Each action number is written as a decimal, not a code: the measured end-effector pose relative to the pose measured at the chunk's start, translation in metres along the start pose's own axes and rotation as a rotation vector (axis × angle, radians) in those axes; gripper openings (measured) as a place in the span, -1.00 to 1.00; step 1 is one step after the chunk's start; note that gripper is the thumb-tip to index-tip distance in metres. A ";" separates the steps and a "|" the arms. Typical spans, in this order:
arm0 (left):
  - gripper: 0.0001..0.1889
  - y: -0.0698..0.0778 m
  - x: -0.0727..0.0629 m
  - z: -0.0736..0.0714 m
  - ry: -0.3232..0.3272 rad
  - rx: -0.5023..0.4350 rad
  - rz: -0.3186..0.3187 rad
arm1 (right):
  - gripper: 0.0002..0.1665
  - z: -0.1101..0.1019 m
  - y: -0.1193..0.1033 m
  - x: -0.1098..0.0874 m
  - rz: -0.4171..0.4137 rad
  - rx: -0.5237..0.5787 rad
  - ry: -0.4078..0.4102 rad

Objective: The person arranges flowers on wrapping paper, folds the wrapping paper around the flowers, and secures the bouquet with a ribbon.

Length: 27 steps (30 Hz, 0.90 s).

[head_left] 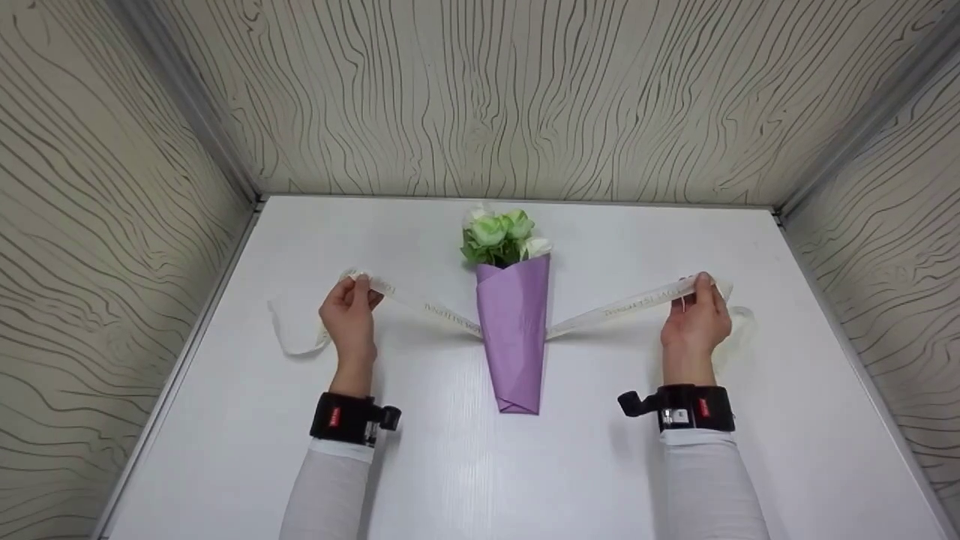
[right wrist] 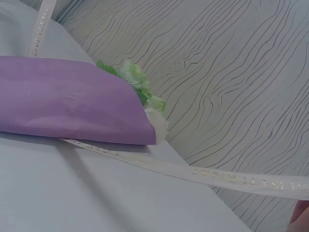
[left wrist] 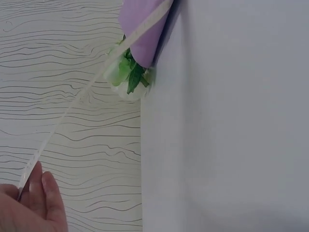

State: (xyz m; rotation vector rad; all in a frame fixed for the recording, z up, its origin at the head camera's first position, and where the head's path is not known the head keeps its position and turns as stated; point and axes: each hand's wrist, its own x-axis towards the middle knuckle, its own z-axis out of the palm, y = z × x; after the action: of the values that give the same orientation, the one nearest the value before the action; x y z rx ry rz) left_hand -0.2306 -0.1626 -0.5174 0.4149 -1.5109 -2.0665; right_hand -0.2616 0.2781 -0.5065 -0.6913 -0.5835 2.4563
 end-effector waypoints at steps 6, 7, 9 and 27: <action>-0.72 0.009 -0.005 0.019 -0.039 0.005 0.020 | -0.72 0.019 0.000 -0.010 -0.154 -0.306 0.105; -0.72 0.010 -0.006 0.022 -0.045 0.011 0.016 | -0.72 0.021 0.001 -0.011 -0.175 -0.360 0.104; -0.73 0.013 -0.008 0.028 -0.060 0.024 0.010 | -0.71 0.025 0.002 -0.013 -0.206 -0.443 0.086; -0.76 0.037 -0.021 0.085 -0.285 0.145 0.064 | -0.75 0.078 0.014 -0.058 -0.490 -0.754 -0.579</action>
State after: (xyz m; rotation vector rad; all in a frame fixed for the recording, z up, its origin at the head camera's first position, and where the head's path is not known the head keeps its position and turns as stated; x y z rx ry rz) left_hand -0.2509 -0.0923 -0.4567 0.1257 -1.8222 -2.0388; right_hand -0.2689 0.2136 -0.4334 -0.0324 -1.7186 1.9068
